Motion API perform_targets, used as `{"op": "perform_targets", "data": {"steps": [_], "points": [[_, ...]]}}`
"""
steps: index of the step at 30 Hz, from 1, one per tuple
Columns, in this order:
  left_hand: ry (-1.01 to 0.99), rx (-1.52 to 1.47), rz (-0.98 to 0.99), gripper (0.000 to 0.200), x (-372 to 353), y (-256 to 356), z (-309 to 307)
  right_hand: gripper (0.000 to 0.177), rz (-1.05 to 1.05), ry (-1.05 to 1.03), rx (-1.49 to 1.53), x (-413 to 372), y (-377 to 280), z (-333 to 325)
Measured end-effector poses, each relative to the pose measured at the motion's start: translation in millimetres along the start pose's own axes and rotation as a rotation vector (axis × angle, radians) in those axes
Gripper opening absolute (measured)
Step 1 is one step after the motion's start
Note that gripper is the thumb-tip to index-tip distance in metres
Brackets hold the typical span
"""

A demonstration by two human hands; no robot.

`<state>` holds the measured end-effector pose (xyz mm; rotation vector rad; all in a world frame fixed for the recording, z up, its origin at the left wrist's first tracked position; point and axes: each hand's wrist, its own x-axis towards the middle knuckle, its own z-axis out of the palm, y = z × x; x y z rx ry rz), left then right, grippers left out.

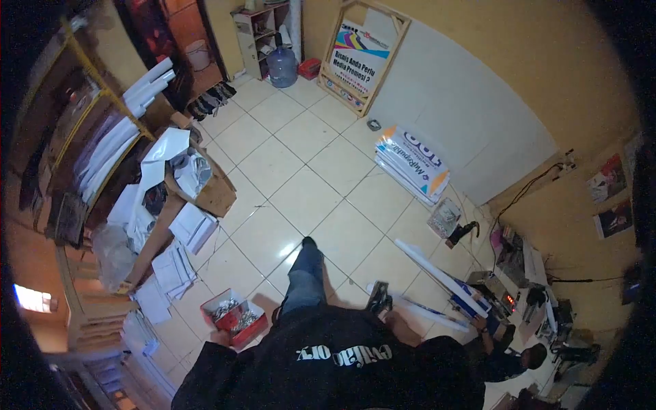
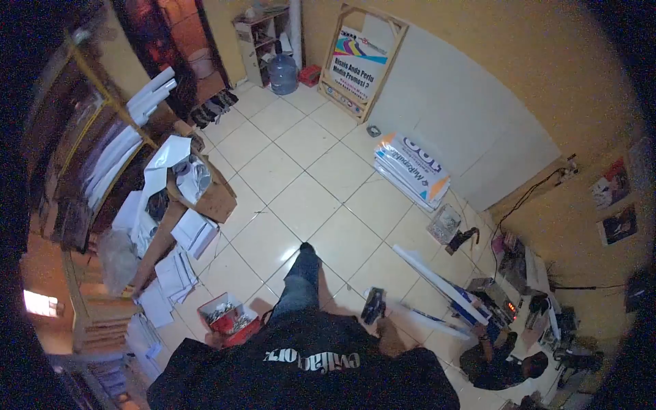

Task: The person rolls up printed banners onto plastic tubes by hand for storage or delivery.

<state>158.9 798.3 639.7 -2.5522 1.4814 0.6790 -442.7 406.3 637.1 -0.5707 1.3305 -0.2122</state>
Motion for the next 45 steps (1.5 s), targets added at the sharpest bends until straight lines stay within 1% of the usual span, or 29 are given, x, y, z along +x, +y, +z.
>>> {"op": "perform_targets", "data": {"steps": [1,2,3,4,5,6,9,11,13,14,15,17,19,21,23,25,26,27,29,30,32,34,36,38,39,40,42,44,45], "points": [[0.06,-0.106,0.007,0.014,40.9,3.1,-5.2,0.031,-0.028,0.024,0.019,22.0,-26.4,-2.2],[-0.034,0.382,0.035,0.024,98.7,-5.7,16.0,0.031,-0.047,0.059,0.047,42.8,-52.3,2.4],[0.216,0.285,-0.111,0.037,147.7,4.0,-0.7,0.03,-0.085,0.092,0.08,65.8,-82.0,6.3],[-0.105,-0.086,-0.391,0.051,198.9,12.0,-46.5,0.03,-0.115,0.13,0.099,91.5,-112.9,8.5],[-0.137,-0.359,-0.721,0.058,233.9,88.4,-141.0,0.03,-0.133,0.177,0.093,118.9,-140.9,7.0],[-0.107,-0.952,-0.636,0.068,270.7,110.7,-179.5,0.024,-0.1,0.227,0.028,149.1,-165.5,3.8],[0.085,-0.424,-0.486,0.077,425.1,125.4,-188.2,0.021,0.041,0.365,-0.131,224.2,-217.0,5.8],[0.08,-0.506,-0.512,0.073,529.9,138.1,-179.3,0.025,0.084,0.381,-0.176,255.7,-252.7,-1.5],[-0.027,-0.427,-0.282,0.068,627.9,156.2,-158.1,0.024,0.11,0.352,-0.15,285.2,-293.1,0.8],[-0.048,-0.404,-0.278,0.068,662.6,185.1,-161.9,0.021,0.147,0.424,-0.123,310.6,-320.7,2.6],[0.057,-0.868,-0.177,0.065,695.7,232.3,-170.0,0.019,0.179,0.497,-0.099,339.3,-341.2,-2.2],[0.175,-0.921,-0.009,0.059,739.7,318.9,-182.0,0.019,0.178,0.407,0.074,446.4,-317.5,-40.1],[0.152,-0.344,-0.059,0.057,793.4,384.2,-159.1,0.015,0.128,0.3,0.236,492.6,-343.4,-39.7],[0.107,-0.477,-0.082,0.049,859.6,420.2,-89.5,0.015,0.189,0.379,0.142,539.6,-389.3,-27.2],[-0.03,-0.65,-0.117,0.051,903.9,491.8,-70.7,0.015,0.239,0.46,0.013,585.1,-409.4,-38.9],[-0.036,-0.489,0.043,0.052,957.7,500.6,10.9,0.017,0.143,0.514,-0.014,611.0,-417.3,-45.9],[-0.123,-0.494,-0.052,0.051,977.9,525.1,26.5,0.019,0.028,0.572,-0.033,619.8,-434.0,-45.4],[-0.181,-0.583,-0.08,0.052,1004.5,518.9,73.6,0.02,0.149,0.535,-0.071,617.0,-469.8,-48.7],[0.001,-0.404,0.166,0.05,1035.4,562.7,98.1,0.022,-0.152,0.67,-0.139,668.4,-419.6,-59.2],[-0.203,-0.447,0.036,0.047,1055.7,577.2,112.9,0.023,-0.116,0.688,-0.165,675.5,-430.3,-59.9],[-0.242,-0.557,-0.011,0.047,1067.9,612.4,116.4,0.026,-0.097,0.691,-0.141,680.9,-458.2,-54.5],[-0.298,-0.729,-0.084,0.046,1085.1,616.7,137.5,0.031,-0.171,0.698,-0.078,695.6,-469.2,-48.7],[-0.127,-0.525,0.296,0.041,1113.6,603.8,167.4,0.034,-0.265,0.719,0.021,714.7,-478.4,-41.8],[-0.019,-0.417,0.378,0.037,1145.2,598.3,196.2,0.035,-0.371,0.808,-0.028,749.5,-470.5,-32.0],[-0.143,-0.732,0.336,0.034,1171.2,578.1,230.3,0.035,-0.435,0.884,-0.168,770.7,-464.7,-31.5],[-0.069,-0.348,0.321,0.035,1164.7,606.2,198.0,0.033,-0.462,0.87,-0.092,778.1,-473.6,-32.8],[-0.11,-0.441,0.276,0.039,1185.1,600.4,204.9,0.032,-0.473,0.852,-0.01,782.3,-496.6,-37.3],[-0.09,-0.214,0.604,0.043,1228.8,560.2,247.0,0.037,-0.468,0.883,0.022,796.1,-507.3,-42.2],[-0.289,-0.534,0.328,0.051,1167.7,622.5,169.2,0.04,-0.482,0.918,0.047,808.0,-510.0,-48.9]]}}
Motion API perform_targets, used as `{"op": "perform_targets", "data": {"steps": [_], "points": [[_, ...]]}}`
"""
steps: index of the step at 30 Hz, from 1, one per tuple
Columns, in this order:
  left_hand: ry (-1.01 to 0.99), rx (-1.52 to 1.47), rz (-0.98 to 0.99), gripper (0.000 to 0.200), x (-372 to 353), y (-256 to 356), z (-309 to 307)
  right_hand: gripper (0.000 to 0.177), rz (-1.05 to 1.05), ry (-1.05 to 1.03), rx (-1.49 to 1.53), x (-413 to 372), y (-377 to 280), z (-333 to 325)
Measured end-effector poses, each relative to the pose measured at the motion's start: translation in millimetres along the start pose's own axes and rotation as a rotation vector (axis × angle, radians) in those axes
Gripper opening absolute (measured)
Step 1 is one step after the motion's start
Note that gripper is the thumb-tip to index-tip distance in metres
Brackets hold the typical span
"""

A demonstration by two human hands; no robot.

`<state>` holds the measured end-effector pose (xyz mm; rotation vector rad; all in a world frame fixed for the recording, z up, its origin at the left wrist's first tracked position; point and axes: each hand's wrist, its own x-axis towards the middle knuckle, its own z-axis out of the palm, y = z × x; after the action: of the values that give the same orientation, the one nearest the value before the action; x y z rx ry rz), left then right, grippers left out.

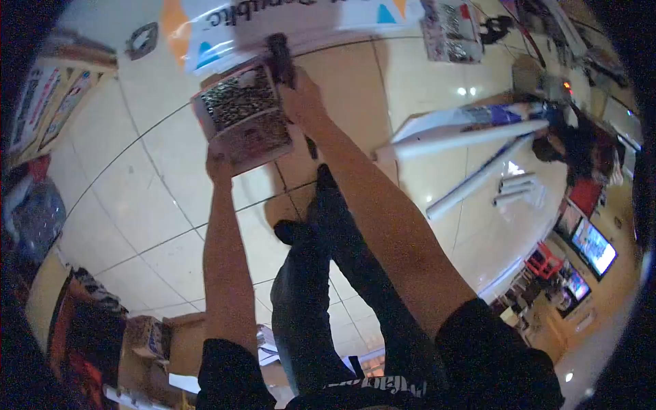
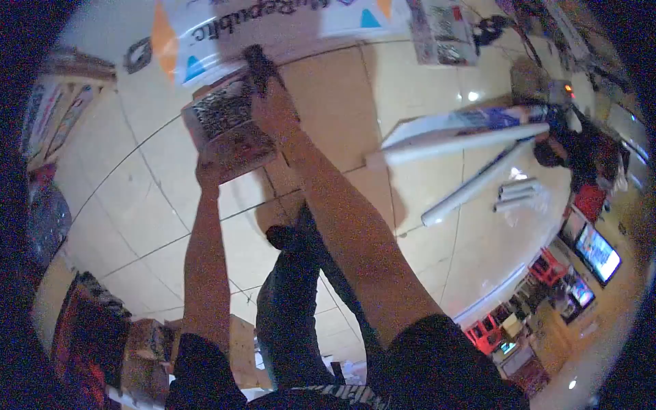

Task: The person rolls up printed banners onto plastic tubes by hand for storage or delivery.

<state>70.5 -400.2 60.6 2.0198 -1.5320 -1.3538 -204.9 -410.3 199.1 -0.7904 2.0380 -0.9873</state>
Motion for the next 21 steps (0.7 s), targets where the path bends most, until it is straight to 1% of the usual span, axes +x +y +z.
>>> {"op": "perform_targets", "data": {"steps": [1,2,3,5,7,9,10,11,12,13,14,15,16,17,18,19,21], "points": [[0.055,0.186,0.13,0.063,14.9,-31.7,2.2,0.044,0.055,-0.041,-0.06,11.1,3.5,2.1],[0.109,0.238,0.212,0.066,6.2,-39.6,1.5,0.048,0.107,-0.083,-0.113,15.2,4.4,1.1],[0.176,0.286,0.304,0.068,-8.1,-34.7,-5.7,0.048,0.106,-0.058,-0.116,11.7,0.1,-4.6],[0.005,0.346,0.102,0.069,-52.0,1.4,-21.6,0.054,0.154,-0.247,-0.194,-2.6,-9.5,-20.7],[-0.179,0.4,0.253,0.066,-101.2,4.3,-36.0,0.056,-0.156,-0.118,-0.201,-25.7,24.8,-23.5],[-0.453,0.408,0.341,0.06,-156.3,-16.5,-47.0,0.047,-0.234,-0.159,-0.262,-78.6,61.5,-43.4],[-0.636,0.494,0.104,0.058,-198.5,26.3,-58.6,0.044,-0.253,-0.198,-0.324,-111.5,89.1,-52.3],[-0.82,0.754,0.147,0.059,-199.3,-43.4,-54.2,0.041,-0.277,-0.21,-0.382,-151.4,120.3,-61.6],[-0.788,0.664,0.367,0.051,-239.6,-22.4,-63.9,0.041,-0.072,-0.271,-0.341,-197.8,121.9,-91.0],[-0.908,0.771,0.551,0.043,-260.2,-28.2,-71.7,0.041,0.135,-0.317,-0.314,-244.6,123.9,-120.4],[-1.01,0.849,0.751,0.036,-281.1,-33.5,-79.4,0.039,0.215,-0.313,-0.28,-305.6,151.5,-139.8],[-1.003,0.825,0.542,0.035,-307.8,-8.6,-88.6,0.037,0.29,-0.309,-0.244,-364.4,199.9,-149.6],[-0.971,0.796,0.341,0.036,-334.1,15.5,-97.9,0.038,0.367,-0.404,-0.305,-411.1,236.1,-153.5],[-0.995,0.883,0.274,0.039,-351.6,31.3,-103.0,0.039,0.438,-0.506,-0.371,-457.9,270.9,-158.4],[-1.06,0.915,0.441,0.041,-348.8,3.0,-105.9,0.04,0.516,-0.511,-0.373,-505.0,232.5,-208.1],[-1.036,1.037,0.214,0.041,-366.0,32.6,-103.0,0.042,0.595,-0.514,-0.376,-554.8,197.8,-256.6],[-0.936,0.999,0.152,0.038,-386.4,50.5,-103.7,0.043,0.721,-0.419,-0.361,-634.0,196.0,-302.3]]}}
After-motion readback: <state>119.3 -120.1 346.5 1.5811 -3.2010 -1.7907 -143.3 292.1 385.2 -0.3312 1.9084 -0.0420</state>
